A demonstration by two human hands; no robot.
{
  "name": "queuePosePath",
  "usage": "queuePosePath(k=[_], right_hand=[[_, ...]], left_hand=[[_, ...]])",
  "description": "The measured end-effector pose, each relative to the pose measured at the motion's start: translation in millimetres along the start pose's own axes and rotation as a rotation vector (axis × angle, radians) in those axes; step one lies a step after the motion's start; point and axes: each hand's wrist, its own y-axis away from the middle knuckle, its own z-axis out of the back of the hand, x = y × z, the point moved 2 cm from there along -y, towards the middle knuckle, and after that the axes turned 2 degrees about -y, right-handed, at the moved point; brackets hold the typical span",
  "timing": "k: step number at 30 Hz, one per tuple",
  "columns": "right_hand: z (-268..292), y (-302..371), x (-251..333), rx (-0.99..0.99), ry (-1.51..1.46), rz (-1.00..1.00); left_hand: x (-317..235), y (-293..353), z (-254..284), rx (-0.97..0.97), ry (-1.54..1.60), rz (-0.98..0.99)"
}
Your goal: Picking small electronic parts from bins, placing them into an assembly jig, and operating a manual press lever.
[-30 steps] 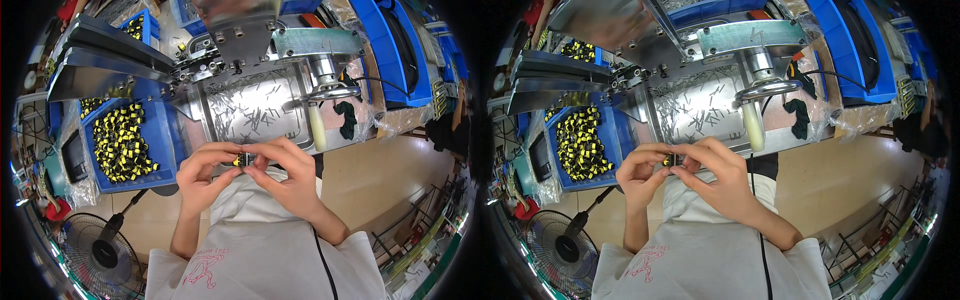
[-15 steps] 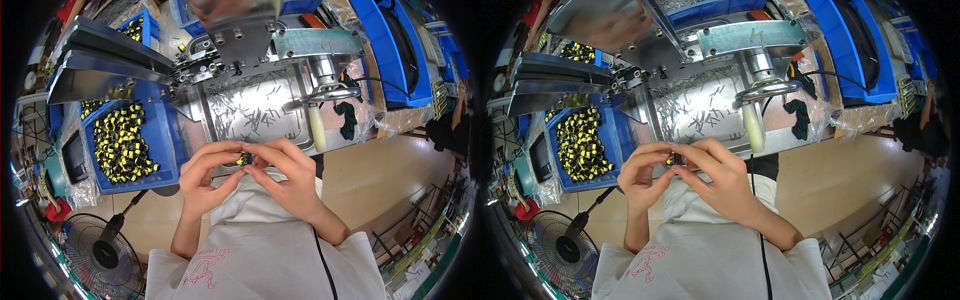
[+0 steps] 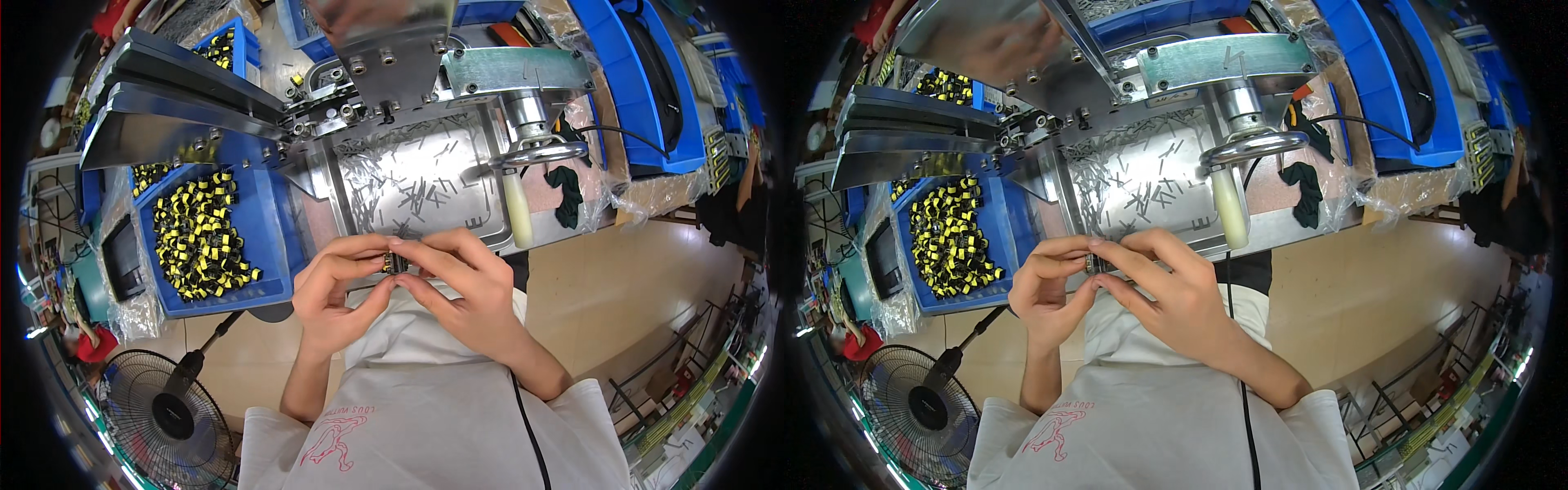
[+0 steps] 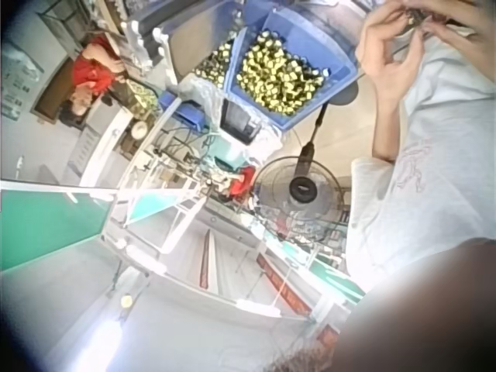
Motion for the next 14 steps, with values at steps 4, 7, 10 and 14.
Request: queuePosePath(k=[4, 7, 10, 14], right_hand=[[0.8, -1.0, 1.7, 0.006, 0.018, 0.012], [0.7, -1.4, 2.5, -0.001, 0.013, 0.017], [0.9, 0.3, 0.9, 0.009, 0.008, 0.002], [2.4, -3.2, 6.2, -0.008, -0.067, -0.047]], left_hand=[[-2.7, -2.1, 0.9, 0.014, -0.080, -0.040], [-6.4, -3.1, 0.6, 0.016, -0.111, -0.045], [-6.3, -4.4, -0.5, 0.032, -0.114, -0.063], [-7.7, -4.9, -0.4, 0.039, -0.089, -0.070]])
